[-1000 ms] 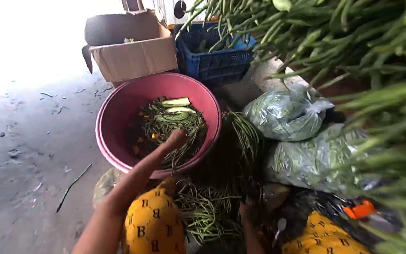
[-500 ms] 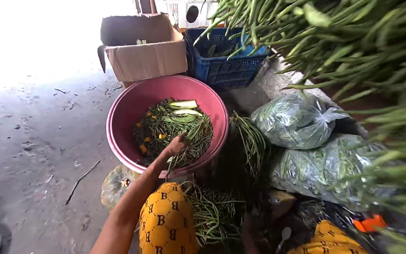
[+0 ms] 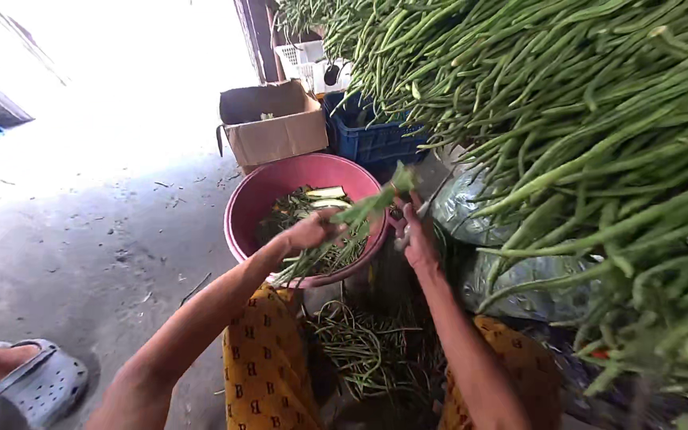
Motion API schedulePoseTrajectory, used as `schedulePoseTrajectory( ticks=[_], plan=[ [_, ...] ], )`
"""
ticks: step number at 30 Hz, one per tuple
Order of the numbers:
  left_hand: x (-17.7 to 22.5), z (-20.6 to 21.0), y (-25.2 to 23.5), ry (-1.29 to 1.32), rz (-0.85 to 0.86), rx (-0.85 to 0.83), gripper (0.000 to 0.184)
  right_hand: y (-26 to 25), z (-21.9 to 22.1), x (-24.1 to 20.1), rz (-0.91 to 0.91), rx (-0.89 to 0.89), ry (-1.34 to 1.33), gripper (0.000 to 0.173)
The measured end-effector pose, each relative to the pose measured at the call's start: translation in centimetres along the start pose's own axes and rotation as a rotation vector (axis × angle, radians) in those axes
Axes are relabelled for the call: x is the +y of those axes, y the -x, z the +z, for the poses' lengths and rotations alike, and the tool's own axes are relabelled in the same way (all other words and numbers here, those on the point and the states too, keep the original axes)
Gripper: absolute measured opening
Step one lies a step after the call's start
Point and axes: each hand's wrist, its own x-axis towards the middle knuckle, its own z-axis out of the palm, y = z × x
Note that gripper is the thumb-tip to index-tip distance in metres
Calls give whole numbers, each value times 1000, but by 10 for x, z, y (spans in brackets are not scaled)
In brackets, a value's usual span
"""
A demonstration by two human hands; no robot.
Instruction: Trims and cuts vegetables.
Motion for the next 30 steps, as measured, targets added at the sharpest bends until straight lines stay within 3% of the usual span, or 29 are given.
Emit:
schedulePoseTrajectory(
  ticks=[3,6,11,14,16,18,21,24,30],
  plan=[
    [-4,31,-6,-196,-46,-265,33,-2,-8,-15,144,15,-37,19],
    [-13,28,-24,-355,-125,-447,46,-1,-39,-9,236,73,52,8],
    [-37,-2,-74,-298,-127,-35,37,5,-67,-8,236,126,218,14],
    [-12,30,-84,-204,-27,-112,34,1,-75,-3,260,153,190,14],
    [3,61,-80,-140,4,-257,43,-2,-82,3,297,146,112,17],
    [8,85,-75,-143,-9,-296,46,-4,-84,2,323,138,31,19],
    [9,92,-67,-146,-47,-219,42,-14,-82,2,290,138,-12,11],
    [10,84,-53,-102,-56,-123,26,-11,-70,-2,289,49,48,21],
    [-2,69,-41,190,-180,-8,15,-5,-48,11,302,-6,37,14]
  ],
)
